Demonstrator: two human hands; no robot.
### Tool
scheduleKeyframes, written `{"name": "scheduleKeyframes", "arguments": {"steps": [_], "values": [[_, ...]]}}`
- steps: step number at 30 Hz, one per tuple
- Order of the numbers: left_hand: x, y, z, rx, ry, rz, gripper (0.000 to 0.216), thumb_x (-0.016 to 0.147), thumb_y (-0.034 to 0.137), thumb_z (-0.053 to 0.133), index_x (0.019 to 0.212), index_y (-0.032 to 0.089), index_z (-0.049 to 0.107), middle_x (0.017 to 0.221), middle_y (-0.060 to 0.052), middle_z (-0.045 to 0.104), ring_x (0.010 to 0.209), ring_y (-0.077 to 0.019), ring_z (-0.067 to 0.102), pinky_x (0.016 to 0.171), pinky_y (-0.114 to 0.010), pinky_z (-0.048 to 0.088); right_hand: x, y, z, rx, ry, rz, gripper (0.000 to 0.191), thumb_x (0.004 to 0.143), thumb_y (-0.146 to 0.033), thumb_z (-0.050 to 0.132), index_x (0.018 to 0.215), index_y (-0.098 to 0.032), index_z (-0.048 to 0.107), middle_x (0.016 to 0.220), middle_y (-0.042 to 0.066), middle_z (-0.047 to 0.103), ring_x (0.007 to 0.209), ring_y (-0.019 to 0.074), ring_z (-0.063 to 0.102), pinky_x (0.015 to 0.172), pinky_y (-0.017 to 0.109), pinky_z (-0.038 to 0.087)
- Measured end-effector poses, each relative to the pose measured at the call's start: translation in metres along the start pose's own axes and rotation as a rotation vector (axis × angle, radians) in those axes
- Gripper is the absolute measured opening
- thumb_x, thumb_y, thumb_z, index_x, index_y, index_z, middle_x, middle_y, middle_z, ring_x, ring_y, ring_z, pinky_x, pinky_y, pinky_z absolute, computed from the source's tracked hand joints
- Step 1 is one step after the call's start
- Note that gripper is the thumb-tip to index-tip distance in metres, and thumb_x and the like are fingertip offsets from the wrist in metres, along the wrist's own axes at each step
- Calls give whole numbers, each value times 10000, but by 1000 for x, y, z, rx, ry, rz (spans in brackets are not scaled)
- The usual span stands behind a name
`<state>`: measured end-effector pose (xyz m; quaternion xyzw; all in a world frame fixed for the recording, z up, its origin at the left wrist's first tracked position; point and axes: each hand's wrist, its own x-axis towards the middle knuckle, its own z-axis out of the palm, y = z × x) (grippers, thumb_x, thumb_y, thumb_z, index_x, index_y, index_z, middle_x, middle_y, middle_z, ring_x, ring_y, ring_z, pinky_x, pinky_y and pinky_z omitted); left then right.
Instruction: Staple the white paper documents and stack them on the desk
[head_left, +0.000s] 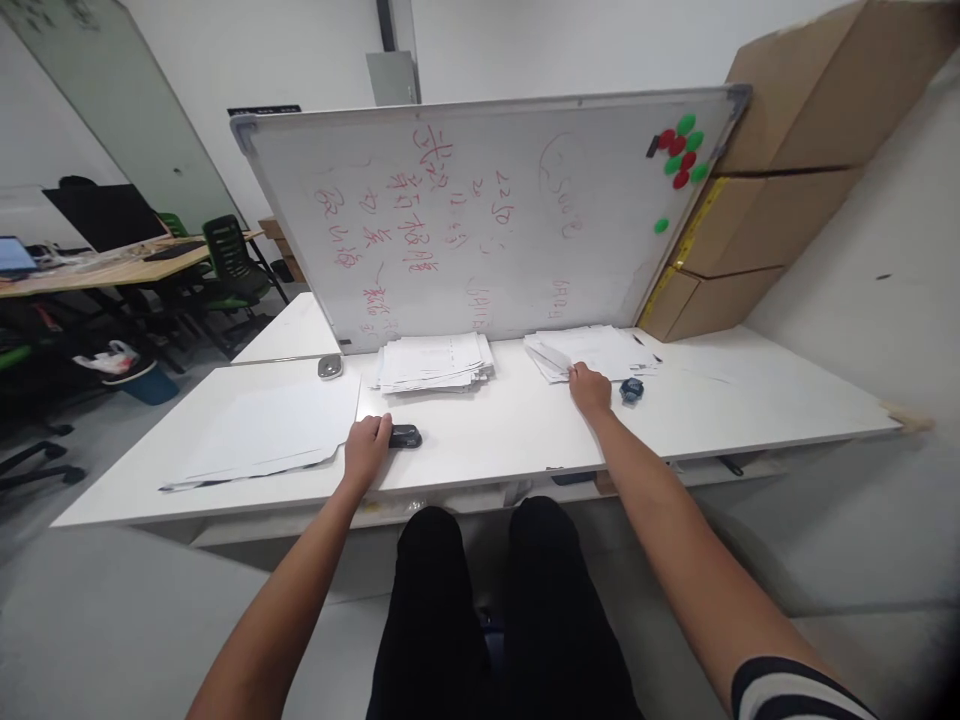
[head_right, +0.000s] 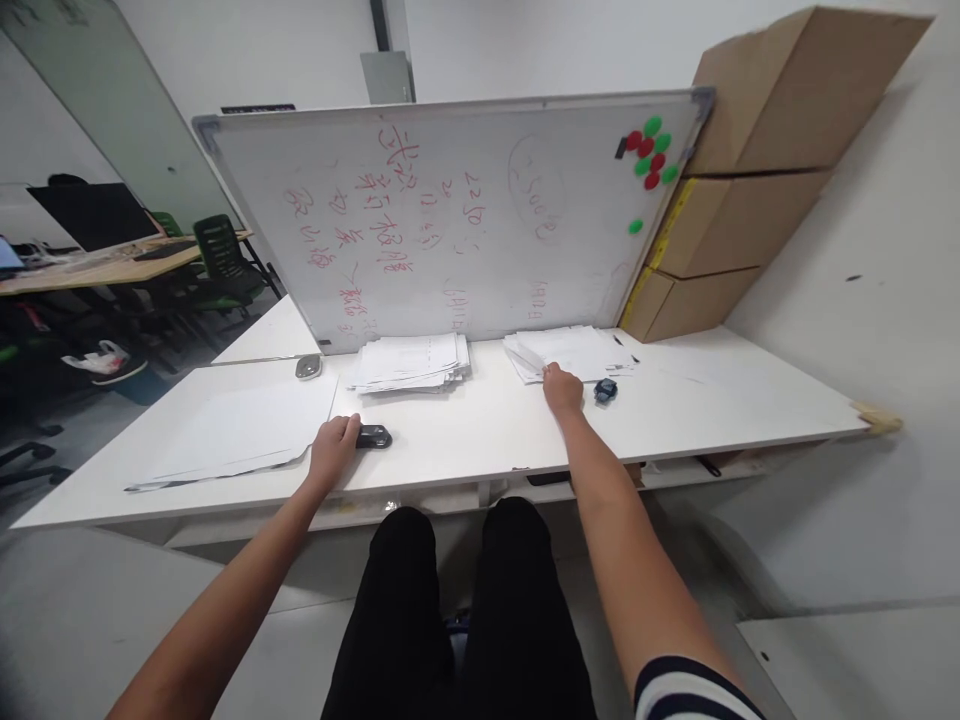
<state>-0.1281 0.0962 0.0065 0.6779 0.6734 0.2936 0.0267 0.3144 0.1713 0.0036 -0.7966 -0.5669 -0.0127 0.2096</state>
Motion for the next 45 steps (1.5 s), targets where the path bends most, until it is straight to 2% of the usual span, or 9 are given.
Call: {"name": "scheduleKeyframes", "arguments": {"steps": [8,13,16,22,25,29,33,40,45], "values": [[4,-12,9,52,33,26,379,956,409,350,640,242,478,694,-75,613,728,-252,564,687,-362,333,-19,-42,-36,395,106,2,285,944,-327,475,925,-157,702,785,83,707,788,205,626,687,270,412],[-5,-1,9,200,256,97,304,940,343,400,801,217,638,1048,-148,684,1159,-337,528,999,-504,299,-60,-102,-91,1517,-22,-134,408,793,-520,681,1061,-214,679,1001,37,733,829,177,653,728,294,500],[-13,13,2,181,344,123,260,929,362,446,888,230,666,1308,-140,595,1350,-352,370,1124,-582,112,-98,-123,-105,1829,-70,-82,417,743,-510,739,1061,-251,663,998,18,735,847,169,668,750,317,531],[-38,57,-11,-68,43,358,207,879,413,530,869,263,674,1174,-130,657,1321,-351,438,1166,-582,107,-137,-134,-21,1707,-327,224,403,643,-478,803,875,-185,652,721,-2,700,661,167,640,636,305,531],[-46,83,-2,-428,-39,218,475,950,571,319,992,237,654,1090,-153,681,1144,-318,585,1056,-534,363,-114,-131,16,1692,-421,316,379,606,-439,818,809,-183,625,696,-5,687,631,167,630,631,313,534],[-33,101,21,-905,-261,-62,807,907,744,94,1237,195,585,1169,-161,688,1064,-288,657,938,-465,489,-85,-120,34,1717,-268,240,421,643,-508,778,869,-198,605,771,-22,690,716,157,637,684,287,528],[-24,95,44,-799,-160,-259,692,782,771,507,1006,143,693,1081,-173,722,1087,-347,637,954,-444,468,-85,-112,40,1658,-283,132,454,702,-563,728,938,-188,627,795,-14,680,729,147,620,697,272,514],[-30,88,54,-751,-34,-276,504,783,617,614,761,120,695,774,-74,705,869,-254,636,792,-333,473,-74,-104,46,1736,-306,232,413,694,-530,744,915,-233,560,828,-19,616,743,129,599,654,243,514],[-31,91,55,-818,-25,-320,457,779,565,658,796,112,713,794,-66,706,806,-217,629,738,-311,469,-77,-94,35,1456,17,207,590,827,-567,592,1303,-254,436,1226,118,584,1086,223,606,850,382,531]]}}
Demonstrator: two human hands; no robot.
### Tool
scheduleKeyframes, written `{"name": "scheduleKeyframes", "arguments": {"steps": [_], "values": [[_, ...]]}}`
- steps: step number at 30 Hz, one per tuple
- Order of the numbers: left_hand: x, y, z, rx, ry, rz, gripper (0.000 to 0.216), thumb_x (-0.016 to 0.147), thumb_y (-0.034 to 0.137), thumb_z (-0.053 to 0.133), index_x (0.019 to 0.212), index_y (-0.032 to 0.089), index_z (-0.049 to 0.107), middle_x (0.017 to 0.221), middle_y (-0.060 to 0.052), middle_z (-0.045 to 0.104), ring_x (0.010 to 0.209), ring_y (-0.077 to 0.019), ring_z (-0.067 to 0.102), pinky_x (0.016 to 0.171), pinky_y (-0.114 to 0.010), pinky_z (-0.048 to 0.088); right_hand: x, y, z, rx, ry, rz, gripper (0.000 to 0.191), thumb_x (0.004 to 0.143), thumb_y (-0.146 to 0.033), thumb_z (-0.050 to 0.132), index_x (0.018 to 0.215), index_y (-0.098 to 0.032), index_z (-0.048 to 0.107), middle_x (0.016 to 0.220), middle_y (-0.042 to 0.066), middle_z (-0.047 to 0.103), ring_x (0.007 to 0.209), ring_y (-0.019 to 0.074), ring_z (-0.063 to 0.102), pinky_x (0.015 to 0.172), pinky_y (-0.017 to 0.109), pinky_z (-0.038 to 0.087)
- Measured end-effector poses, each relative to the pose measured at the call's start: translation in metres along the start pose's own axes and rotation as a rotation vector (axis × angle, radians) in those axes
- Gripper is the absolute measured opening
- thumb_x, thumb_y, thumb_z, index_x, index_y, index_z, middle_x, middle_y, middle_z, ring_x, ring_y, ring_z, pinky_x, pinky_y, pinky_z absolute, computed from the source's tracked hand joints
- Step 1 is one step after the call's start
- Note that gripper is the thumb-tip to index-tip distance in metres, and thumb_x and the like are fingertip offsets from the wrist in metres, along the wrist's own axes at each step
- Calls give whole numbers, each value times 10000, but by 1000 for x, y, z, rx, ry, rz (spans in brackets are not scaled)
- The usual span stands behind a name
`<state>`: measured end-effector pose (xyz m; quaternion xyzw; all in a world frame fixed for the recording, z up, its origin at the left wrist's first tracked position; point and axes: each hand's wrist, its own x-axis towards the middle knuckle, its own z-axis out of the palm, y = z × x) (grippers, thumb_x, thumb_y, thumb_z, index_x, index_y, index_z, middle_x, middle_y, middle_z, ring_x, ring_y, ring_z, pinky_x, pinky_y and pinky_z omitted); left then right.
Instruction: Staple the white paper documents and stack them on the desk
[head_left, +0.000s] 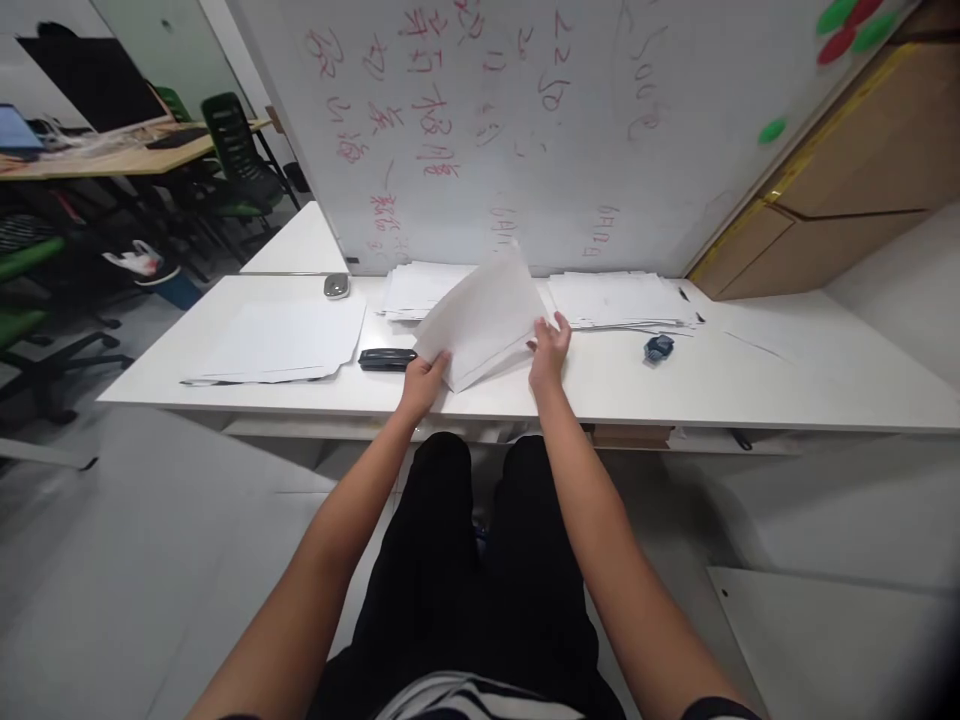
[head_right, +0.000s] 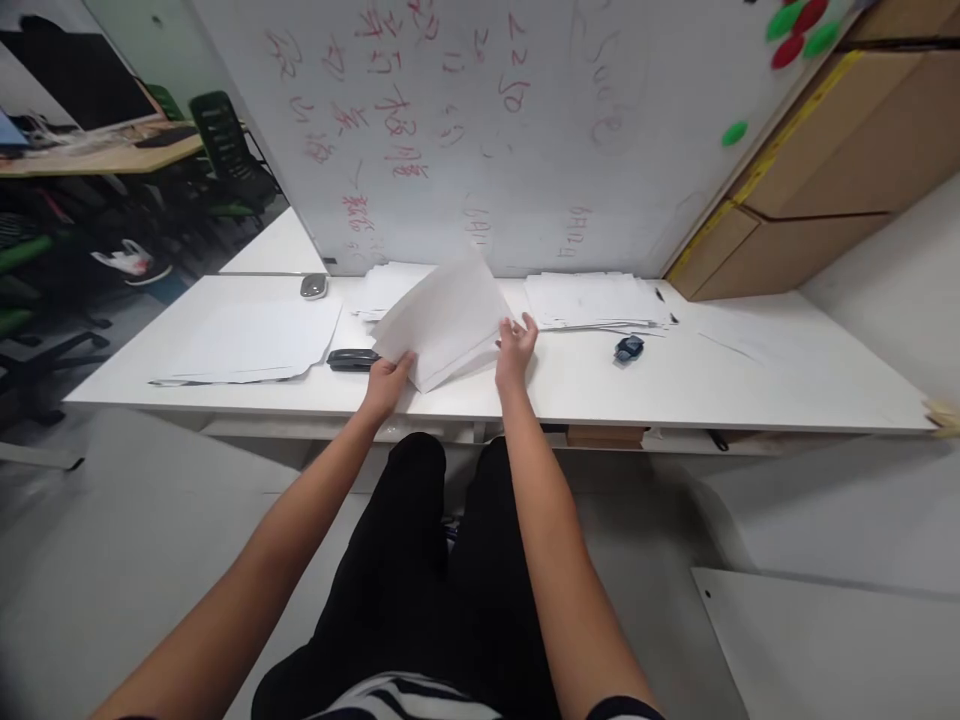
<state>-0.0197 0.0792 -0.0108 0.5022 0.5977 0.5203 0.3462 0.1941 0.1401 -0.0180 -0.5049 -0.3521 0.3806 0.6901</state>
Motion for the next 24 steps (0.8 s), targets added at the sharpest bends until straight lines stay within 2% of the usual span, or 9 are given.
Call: {"name": "scheduleKeyframes", "arguments": {"steps": [3,6,8,11,13,15,17,21,24], "values": [[-5,1,-1,-24,-54,7,468,760,562,691,869,108,730,884,-91,733,866,-243,652,783,-338,483,-11,-15,-6,-255,24,-303,677,865,-551,566,1436,-267,339,1436,148,464,1329,266,461,1059,492,411],[-10,2,-3,-72,-136,32,475,750,539,718,961,114,730,1009,-119,740,961,-268,664,859,-372,492,-17,-29,-14,-400,-91,-473,610,867,-540,580,1389,-256,443,1437,130,488,1371,280,421,1135,513,328],[-11,2,-5,-136,-163,59,499,758,522,722,1065,129,711,1107,-130,724,1036,-273,653,916,-395,487,-17,-32,-22,-419,-160,-457,626,863,-549,589,1388,-237,451,1384,142,538,1340,285,463,1123,504,352],[-11,1,-7,-142,-158,143,494,798,499,695,1159,162,683,1209,-128,682,1125,-267,616,976,-412,470,-13,-25,-35,-371,-184,-336,848,849,-560,616,1519,-238,209,1330,156,581,1279,273,534,1083,508,399],[-10,1,-10,-103,-165,274,393,825,448,675,1125,196,709,1282,-116,637,1186,-255,580,1026,-411,445,-9,-16,-41,-360,-199,-286,937,841,-568,625,1545,-252,93,1360,158,567,1284,265,534,1073,513,409],[-9,1,-13,-88,-178,408,278,824,368,676,1051,222,744,1332,-104,599,1213,-243,560,1064,-412,422,-7,-9,-45,-370,-248,-269,951,832,-580,632,1549,-269,91,1434,165,512,1310,269,512,1062,508,425],[-9,1,-16,-97,-190,468,218,805,279,674,997,230,763,1312,-101,610,1197,-239,571,1071,-422,420,-7,-4,-45,-391,-332,-291,988,802,-582,667,1554,-277,104,1483,171,465,1331,283,494,1049,500,442],[-6,0,-20,-136,-280,420,267,762,153,623,976,221,768,1156,-81,701,1144,-240,617,1073,-437,421,-10,-6,-44,-495,-495,-394,1006,780,-544,714,1560,-274,138,1498,159,462,1362,310,472,1046,486,453],[-4,-2,-20,-193,-311,338,339,732,127,599,1010,223,767,1174,-67,710,1177,-247,610,1082,-441,416,-13,-9,-43,-623,-519,-505,964,798,-536,698,1554,-268,164,1469,150,503,1314,334,523,1023,500,471]]}}
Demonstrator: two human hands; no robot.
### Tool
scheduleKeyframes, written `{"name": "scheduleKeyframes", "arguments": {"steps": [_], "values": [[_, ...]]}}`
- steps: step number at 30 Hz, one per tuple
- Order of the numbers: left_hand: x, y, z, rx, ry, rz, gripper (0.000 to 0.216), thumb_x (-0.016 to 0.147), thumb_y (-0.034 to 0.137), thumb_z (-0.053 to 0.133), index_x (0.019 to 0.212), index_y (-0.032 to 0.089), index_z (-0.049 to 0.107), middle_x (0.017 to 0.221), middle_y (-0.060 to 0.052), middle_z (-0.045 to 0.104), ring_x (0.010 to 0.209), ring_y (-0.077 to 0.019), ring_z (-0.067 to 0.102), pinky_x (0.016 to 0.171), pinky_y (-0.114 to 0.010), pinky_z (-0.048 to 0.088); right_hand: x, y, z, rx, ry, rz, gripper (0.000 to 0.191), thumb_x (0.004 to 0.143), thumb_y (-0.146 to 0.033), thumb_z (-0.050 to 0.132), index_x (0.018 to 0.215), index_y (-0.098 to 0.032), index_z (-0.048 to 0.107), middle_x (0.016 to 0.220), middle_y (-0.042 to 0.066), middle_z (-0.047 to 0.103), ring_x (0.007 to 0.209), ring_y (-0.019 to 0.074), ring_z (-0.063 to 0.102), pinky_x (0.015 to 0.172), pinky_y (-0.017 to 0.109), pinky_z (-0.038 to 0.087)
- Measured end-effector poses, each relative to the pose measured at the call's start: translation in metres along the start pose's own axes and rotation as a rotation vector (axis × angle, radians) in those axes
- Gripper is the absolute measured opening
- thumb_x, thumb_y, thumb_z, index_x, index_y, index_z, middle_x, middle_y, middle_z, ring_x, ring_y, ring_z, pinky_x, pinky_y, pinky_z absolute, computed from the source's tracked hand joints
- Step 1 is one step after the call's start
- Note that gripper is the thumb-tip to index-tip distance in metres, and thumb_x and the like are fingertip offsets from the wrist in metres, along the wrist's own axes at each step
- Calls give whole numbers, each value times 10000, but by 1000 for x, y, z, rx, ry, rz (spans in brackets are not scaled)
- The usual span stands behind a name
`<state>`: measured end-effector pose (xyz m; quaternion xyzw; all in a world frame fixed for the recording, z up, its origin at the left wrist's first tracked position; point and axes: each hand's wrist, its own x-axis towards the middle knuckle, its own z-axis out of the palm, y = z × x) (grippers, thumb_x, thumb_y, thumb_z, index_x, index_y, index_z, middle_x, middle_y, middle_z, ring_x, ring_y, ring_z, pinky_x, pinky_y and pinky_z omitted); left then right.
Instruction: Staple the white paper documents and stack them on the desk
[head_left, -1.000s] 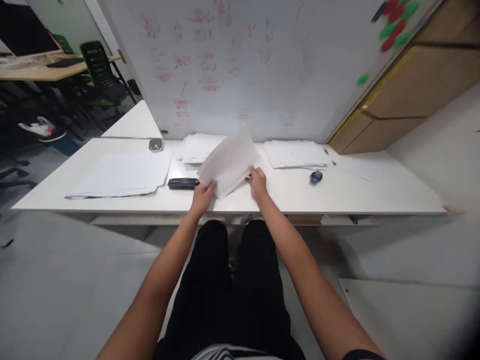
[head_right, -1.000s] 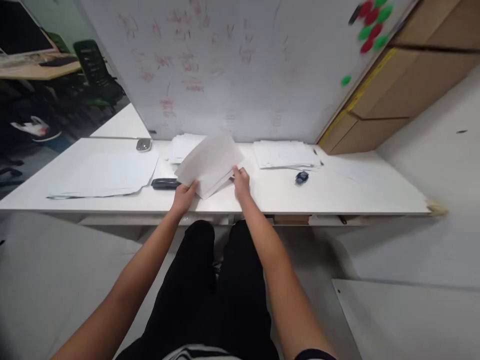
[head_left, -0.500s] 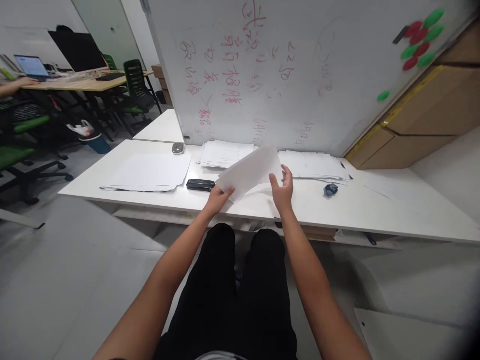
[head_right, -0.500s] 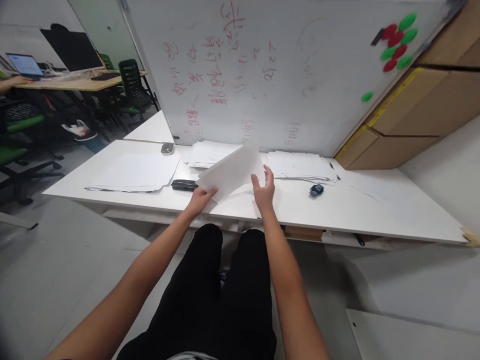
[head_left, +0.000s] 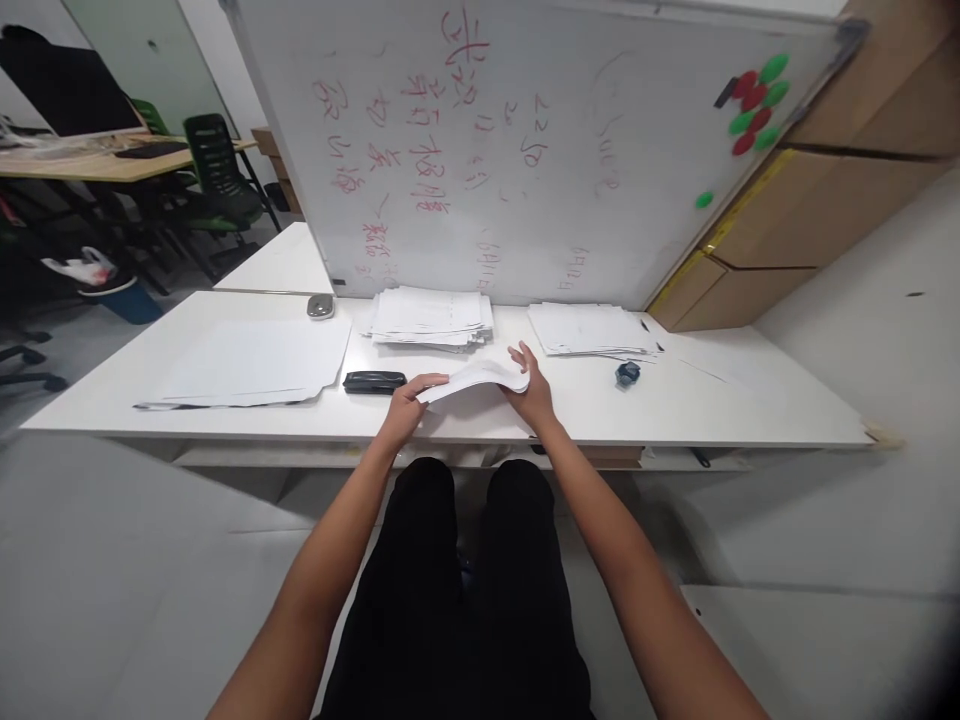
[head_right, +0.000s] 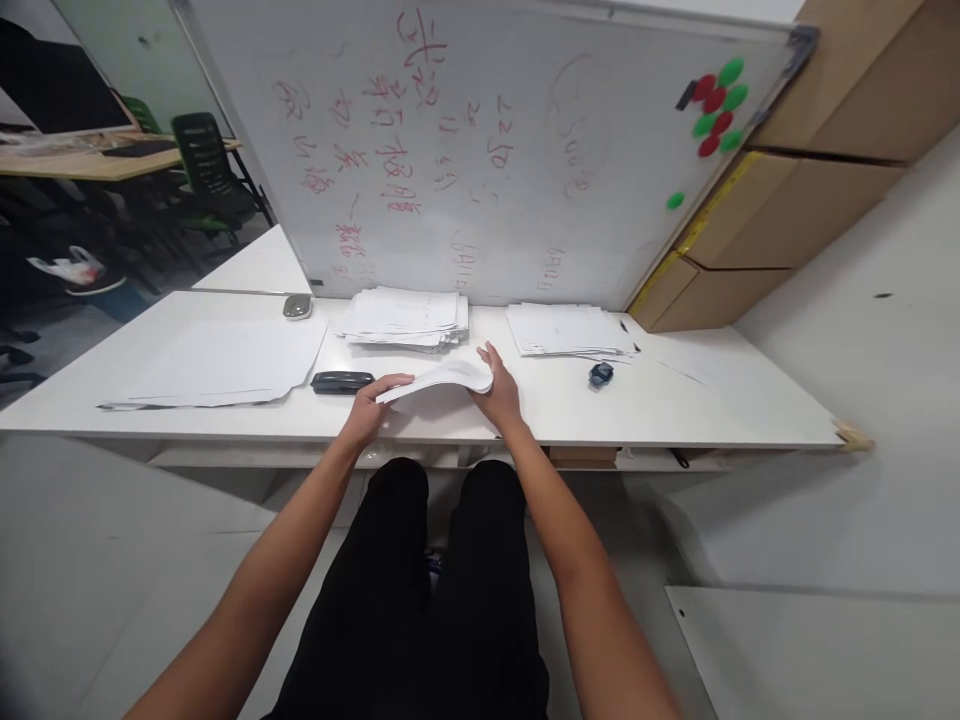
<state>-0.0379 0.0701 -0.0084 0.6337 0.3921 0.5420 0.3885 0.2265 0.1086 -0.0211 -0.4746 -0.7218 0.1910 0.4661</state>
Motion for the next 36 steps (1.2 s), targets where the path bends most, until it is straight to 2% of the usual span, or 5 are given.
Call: {"name": "scheduleKeyframes", "arguments": {"steps": [6,11,18,25,36], "values": [[5,19,7,-10,-83,45,313,735,132,571,920,250,794,1092,-45,741,1122,-239,637,1051,-433,446,-5,1,1,-107,103,-184,1048,836,-552,641,1560,-262,-60,1468,181,478,1260,331,563,982,520,493],[22,38,6,-69,31,-36,255,768,226,610,962,216,775,1114,-46,735,1137,-252,623,1045,-418,440,-4,0,2,-30,256,-63,1178,769,-611,685,1539,-247,-129,1446,201,472,1185,301,609,953,483,517],[16,7,-6,9,187,-361,433,734,522,715,952,149,735,936,-73,740,903,-267,654,792,-358,497,-2,-10,3,-112,135,166,966,775,-676,635,1521,-212,234,1333,172,600,1082,334,659,886,459,534],[6,-3,-5,-49,257,-323,502,726,540,741,1046,154,712,1053,-99,737,967,-258,663,846,-355,499,-4,-10,3,-172,102,84,846,826,-709,531,1469,-191,345,1316,179,607,1081,341,644,891,466,516],[4,-3,-5,-7,226,-297,389,772,477,712,1010,170,717,1034,-72,739,956,-229,657,842,-338,490,-5,-10,3,-224,116,170,527,879,-618,477,1211,-213,536,809,52,637,709,245,598,678,377,484]]}}
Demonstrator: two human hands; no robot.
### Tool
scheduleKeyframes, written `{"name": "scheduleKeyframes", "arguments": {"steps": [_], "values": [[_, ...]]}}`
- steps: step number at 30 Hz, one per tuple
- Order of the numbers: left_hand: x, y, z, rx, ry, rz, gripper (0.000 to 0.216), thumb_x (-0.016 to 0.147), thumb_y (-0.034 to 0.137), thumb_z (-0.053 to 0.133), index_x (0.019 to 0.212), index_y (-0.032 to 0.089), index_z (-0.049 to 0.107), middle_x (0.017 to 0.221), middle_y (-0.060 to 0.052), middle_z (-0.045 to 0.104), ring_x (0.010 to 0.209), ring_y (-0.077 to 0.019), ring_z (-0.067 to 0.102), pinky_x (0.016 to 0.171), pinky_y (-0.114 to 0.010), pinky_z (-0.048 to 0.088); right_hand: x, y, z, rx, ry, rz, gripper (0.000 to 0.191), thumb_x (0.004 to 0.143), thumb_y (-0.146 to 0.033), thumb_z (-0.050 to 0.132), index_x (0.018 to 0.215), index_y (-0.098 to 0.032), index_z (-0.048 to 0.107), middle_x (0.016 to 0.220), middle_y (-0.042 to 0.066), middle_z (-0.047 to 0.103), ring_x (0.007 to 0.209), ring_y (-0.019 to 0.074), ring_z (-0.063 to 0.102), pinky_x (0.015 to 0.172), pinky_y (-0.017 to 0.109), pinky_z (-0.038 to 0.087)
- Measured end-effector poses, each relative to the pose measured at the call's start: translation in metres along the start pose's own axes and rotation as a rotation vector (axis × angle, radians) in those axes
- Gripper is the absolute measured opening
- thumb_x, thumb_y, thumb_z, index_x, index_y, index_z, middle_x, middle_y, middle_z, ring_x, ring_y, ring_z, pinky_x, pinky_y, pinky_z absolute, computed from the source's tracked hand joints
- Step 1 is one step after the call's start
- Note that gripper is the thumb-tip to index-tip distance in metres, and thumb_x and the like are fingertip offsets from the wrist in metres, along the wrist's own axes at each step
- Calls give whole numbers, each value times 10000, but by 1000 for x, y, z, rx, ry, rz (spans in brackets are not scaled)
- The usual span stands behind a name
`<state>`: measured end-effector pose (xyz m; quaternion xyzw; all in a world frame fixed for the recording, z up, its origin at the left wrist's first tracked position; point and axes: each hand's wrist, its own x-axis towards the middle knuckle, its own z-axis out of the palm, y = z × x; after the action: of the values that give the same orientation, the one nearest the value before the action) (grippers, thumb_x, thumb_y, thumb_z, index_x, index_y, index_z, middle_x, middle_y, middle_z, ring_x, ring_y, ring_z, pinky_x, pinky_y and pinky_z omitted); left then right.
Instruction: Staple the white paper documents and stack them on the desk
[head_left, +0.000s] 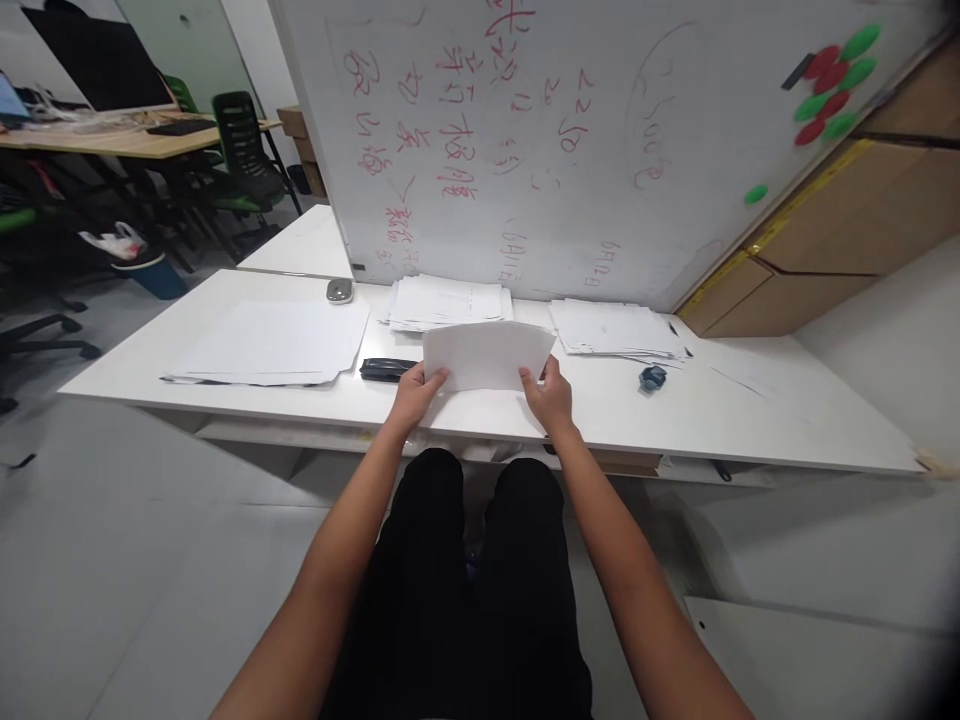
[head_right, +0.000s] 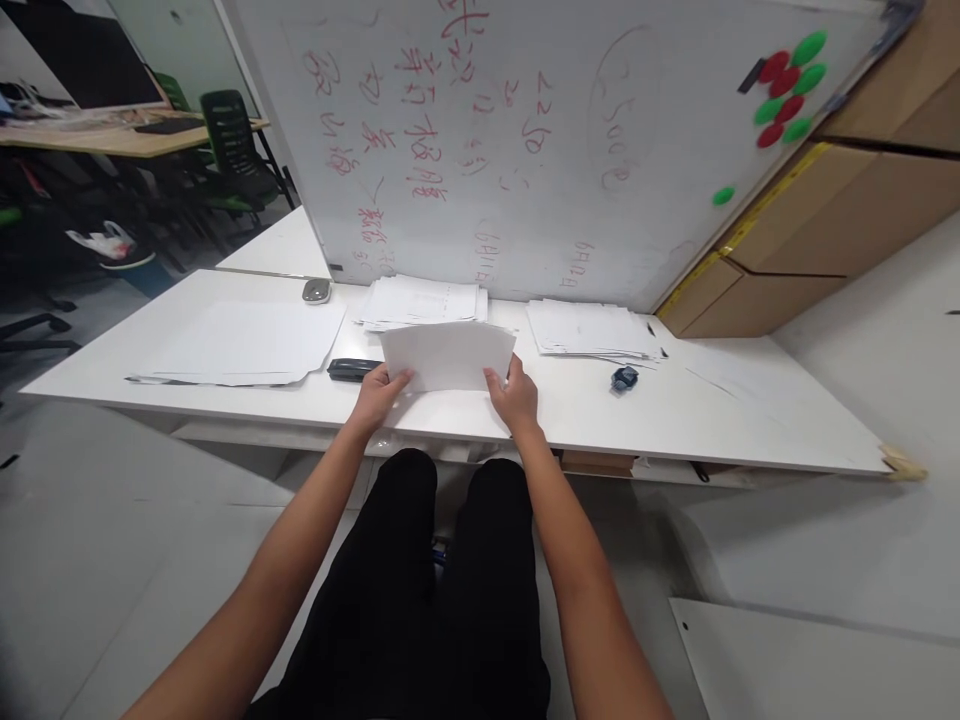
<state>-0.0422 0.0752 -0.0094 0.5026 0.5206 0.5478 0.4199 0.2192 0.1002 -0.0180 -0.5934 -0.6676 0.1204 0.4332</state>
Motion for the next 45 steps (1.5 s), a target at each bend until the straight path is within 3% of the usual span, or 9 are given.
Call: {"name": "scheduleKeyframes", "arguments": {"steps": [7,15,28,45], "values": [[-2,6,0,47,-5,-3,309,798,398,670,1011,180,716,1049,-65,739,976,-225,660,868,-339,492,0,-1,-3,138,3,39,439,900,-588,453,1120,-228,573,907,58,672,801,230,619,713,353,479],[-3,7,0,31,-6,-5,319,785,404,677,1006,177,714,1056,-75,737,982,-234,660,868,-352,501,3,2,-5,298,13,117,437,899,-574,464,1072,-199,607,927,72,681,767,202,610,684,328,463],[-3,6,0,41,5,-14,314,778,413,681,979,175,721,1016,-71,737,944,-230,658,849,-358,507,4,3,-5,301,12,130,399,888,-552,484,1005,-196,621,826,41,660,687,174,575,638,300,437],[1,0,0,25,-13,10,324,783,420,673,989,175,721,1021,-70,737,952,-231,658,859,-356,504,6,3,-2,255,57,109,315,871,-495,501,884,-205,621,849,58,682,797,208,609,779,362,484]]}}
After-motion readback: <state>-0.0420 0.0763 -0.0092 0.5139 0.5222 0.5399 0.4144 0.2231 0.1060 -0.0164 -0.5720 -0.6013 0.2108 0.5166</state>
